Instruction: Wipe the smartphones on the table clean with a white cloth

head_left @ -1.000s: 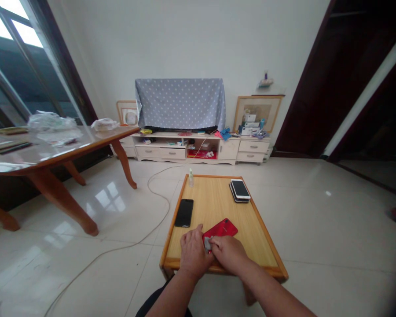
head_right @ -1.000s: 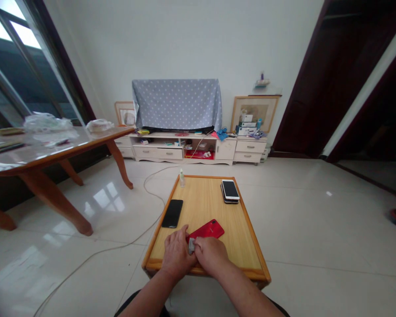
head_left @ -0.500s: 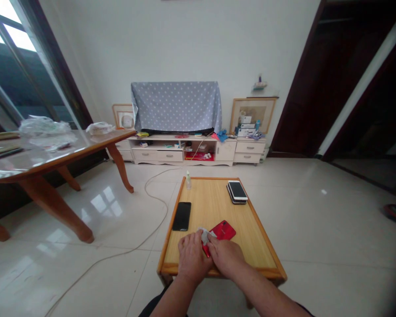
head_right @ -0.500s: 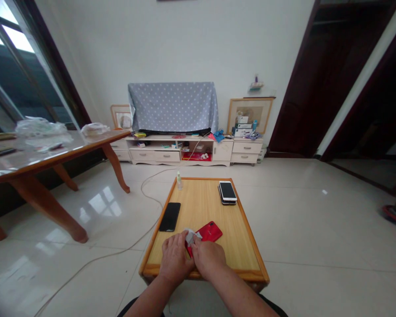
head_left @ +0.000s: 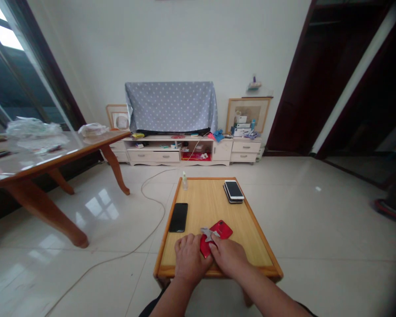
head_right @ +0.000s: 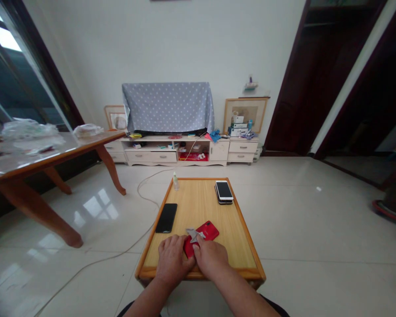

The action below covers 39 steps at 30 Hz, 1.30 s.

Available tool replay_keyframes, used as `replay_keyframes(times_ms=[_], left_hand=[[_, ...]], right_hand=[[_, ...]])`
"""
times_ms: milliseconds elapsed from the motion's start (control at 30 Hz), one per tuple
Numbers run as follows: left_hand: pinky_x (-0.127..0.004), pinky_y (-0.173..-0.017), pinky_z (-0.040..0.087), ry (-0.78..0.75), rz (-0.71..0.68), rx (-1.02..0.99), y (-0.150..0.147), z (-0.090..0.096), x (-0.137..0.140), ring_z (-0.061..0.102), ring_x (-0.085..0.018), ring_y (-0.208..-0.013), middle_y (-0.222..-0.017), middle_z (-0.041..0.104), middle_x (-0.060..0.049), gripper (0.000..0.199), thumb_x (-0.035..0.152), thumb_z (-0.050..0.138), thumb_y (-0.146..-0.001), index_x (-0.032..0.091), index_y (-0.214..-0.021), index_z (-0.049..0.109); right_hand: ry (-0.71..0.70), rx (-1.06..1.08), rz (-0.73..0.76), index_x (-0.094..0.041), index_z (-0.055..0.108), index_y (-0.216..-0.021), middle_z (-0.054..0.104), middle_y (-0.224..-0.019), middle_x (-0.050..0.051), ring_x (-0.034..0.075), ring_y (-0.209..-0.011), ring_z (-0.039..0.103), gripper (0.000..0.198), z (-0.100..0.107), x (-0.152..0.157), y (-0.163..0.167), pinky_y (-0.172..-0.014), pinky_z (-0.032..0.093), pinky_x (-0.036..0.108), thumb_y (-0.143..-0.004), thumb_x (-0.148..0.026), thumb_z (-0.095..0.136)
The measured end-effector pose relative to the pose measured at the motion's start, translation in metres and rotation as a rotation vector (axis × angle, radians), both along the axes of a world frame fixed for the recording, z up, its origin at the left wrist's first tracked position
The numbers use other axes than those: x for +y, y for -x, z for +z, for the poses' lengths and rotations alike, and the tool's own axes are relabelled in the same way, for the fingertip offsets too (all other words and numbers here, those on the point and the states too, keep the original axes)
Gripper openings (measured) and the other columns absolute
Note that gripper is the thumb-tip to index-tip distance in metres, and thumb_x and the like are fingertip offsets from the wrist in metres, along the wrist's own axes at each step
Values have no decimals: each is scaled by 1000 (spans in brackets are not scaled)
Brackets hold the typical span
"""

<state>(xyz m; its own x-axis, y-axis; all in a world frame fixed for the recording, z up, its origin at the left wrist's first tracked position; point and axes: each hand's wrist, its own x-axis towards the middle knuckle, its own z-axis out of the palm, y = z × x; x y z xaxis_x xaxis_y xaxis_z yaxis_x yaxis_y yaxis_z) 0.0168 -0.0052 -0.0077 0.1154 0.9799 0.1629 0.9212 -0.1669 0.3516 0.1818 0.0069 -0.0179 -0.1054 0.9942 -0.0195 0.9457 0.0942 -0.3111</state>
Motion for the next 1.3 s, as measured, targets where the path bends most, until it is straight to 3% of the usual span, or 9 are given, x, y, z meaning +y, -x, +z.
replay_keyframes(times_ms=[100,233,567,667,833,933,1133,1200,1300], left_hand=[[-41,-100,27,0,-15,16,0,-2,0,51,-28,-109,-107,62,-6,45,45,64,-75,27,-116,62],[-41,-101,26,8,-6,24,0,-2,0,50,-29,-109,-107,61,-7,48,44,66,-72,27,-116,62],[-43,-107,23,0,-26,10,0,3,-4,49,-30,-113,-113,61,-7,64,40,67,-72,30,-134,54],[-44,-108,22,5,-29,35,0,4,-5,49,-30,-114,-114,61,-7,63,40,66,-73,32,-134,55],[-45,-108,22,8,0,31,0,6,-6,51,-30,-111,-107,62,-8,43,43,60,-80,29,-120,63],[-46,-108,23,-15,-13,22,1,5,-7,51,-30,-109,-105,62,-8,43,42,61,-77,27,-118,64],[-47,-109,23,-14,-28,19,3,3,-7,51,-31,-110,-107,61,-9,48,42,63,-74,26,-119,64],[-47,-109,23,0,-27,22,3,4,-7,51,-31,-110,-107,62,-9,47,42,62,-75,25,-119,64],[-47,-109,23,10,-27,20,3,5,-7,52,-31,-110,-107,62,-11,43,47,55,-82,24,-116,65]], right_hand=[[-47,32,-75,-29,71,-105,70,-94,6,20,-79,64,28,-3,5,-11,-65,35,28,-95,-43,50],[-125,172,-161,-21,68,-81,62,-88,4,14,-74,59,15,-5,20,-32,-66,34,25,-90,-25,56],[-372,248,-140,-22,65,-87,60,-96,5,19,-93,55,22,15,18,-34,-84,39,28,-85,-12,46],[-312,221,-46,-21,66,-86,62,-96,6,21,-96,55,23,9,13,-18,-86,39,28,-85,-10,46],[-150,262,93,-22,68,-86,64,-95,4,18,-90,58,21,-8,3,8,-81,39,26,-91,-16,48],[-135,292,57,-22,67,-89,65,-95,4,17,-89,59,18,-11,9,1,-80,39,25,-92,-20,49],[-203,207,-178,-19,65,-89,64,-94,7,19,-89,58,20,-6,25,-22,-79,38,27,-94,-19,46],[-193,195,-157,-19,66,-86,64,-93,7,18,-87,59,22,-10,17,-14,-78,38,27,-95,-21,45],[-174,207,-10,-20,67,-82,64,-90,4,17,-83,59,22,-16,1,5,-75,38,25,-94,-22,49]])
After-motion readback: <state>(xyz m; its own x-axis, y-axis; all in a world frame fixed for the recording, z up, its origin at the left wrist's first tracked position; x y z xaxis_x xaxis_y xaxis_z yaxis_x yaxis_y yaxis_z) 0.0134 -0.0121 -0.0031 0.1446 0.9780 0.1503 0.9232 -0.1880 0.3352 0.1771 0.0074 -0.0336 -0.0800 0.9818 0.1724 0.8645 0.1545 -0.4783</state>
